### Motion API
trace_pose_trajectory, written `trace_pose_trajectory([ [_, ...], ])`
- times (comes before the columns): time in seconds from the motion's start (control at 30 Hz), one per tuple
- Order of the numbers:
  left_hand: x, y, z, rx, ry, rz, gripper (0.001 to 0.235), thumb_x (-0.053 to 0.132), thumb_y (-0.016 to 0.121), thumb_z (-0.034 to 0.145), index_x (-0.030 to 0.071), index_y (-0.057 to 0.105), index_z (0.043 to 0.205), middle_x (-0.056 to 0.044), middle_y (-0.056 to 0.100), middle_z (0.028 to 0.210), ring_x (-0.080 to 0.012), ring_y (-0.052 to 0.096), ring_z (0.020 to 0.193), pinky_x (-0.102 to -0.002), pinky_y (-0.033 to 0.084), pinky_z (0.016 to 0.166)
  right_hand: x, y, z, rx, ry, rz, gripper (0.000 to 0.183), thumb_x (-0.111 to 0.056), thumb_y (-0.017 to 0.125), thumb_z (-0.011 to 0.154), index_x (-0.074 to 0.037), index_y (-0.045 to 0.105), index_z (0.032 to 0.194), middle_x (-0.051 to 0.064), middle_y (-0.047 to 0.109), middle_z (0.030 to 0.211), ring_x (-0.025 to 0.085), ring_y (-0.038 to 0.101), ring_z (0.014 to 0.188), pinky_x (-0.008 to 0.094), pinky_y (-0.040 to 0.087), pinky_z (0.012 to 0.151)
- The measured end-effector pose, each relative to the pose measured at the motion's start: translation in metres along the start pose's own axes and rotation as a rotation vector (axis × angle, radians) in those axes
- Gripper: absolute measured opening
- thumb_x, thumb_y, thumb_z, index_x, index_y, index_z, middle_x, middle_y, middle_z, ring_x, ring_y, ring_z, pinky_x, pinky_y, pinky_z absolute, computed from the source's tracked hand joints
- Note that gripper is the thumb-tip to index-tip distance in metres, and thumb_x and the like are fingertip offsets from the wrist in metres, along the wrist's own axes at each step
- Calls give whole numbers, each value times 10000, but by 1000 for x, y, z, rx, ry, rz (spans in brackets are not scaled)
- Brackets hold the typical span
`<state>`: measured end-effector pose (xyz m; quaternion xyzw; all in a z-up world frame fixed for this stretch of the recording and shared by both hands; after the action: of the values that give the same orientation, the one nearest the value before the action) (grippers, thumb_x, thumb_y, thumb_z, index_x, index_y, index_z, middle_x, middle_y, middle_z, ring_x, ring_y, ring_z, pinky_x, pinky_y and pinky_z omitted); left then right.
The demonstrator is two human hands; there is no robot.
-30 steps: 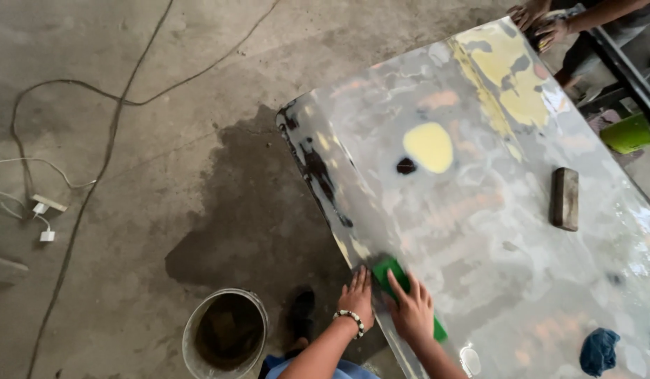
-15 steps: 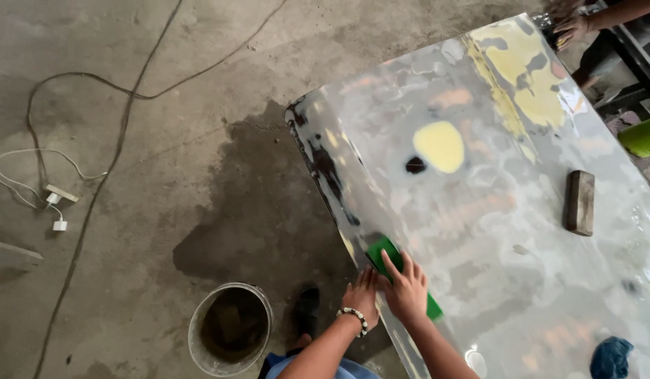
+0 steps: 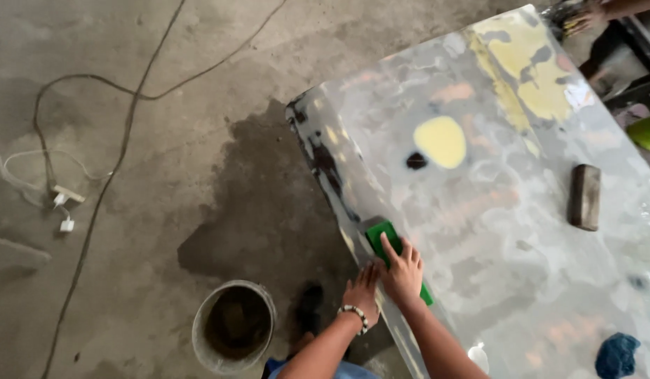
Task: The person sands the surface of a car hood using a green sanding block, moving it in circular and back-and-forth motions across the metal. They occasionally pause to wipe the surface with a blue cloth and dip the cloth into a bucket of water.
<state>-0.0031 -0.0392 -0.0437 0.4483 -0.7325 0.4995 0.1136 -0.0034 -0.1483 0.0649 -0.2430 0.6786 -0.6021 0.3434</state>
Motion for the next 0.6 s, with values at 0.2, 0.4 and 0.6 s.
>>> trace_pose_trajectory([
  [0.2,16,-17,-4,-142,-151,-14,1229,337,813,859,127,-97,1657,-69,-124,1744,-287,-4,1605,-529,196,1251,51,-20,-102,-86,59,-33,748,-334,728,782,-413,468,1479,113,469,1468,362,479,1282,504,406,1069],
  [0.4,25,-24,-7,-20,-163,-97,1209,351,812,870,169,-97,1645,-66,-117,1735,-288,19,1599,-531,214,1240,145,9,-225,-194,105,-148,830,-373,789,707,-503,472,1463,100,411,1530,354,451,1298,511,389,1077],
  [0.6,25,-3,-8,56,-178,-52,1240,334,852,826,138,-56,1648,-89,-67,1736,-310,62,1578,-522,239,1220,116,-8,-213,-120,119,-134,800,-298,759,739,-451,446,1459,86,411,1530,356,437,1340,509,375,1110],
])
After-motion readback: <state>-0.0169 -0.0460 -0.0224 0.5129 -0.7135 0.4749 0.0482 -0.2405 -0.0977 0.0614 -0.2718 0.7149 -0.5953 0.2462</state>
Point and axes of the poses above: each hand's wrist, its own z-axis towards the middle knuckle, its own y-axis out of the palm, x = y × z, the point moved 5 cm from there along z, towards the middle knuckle
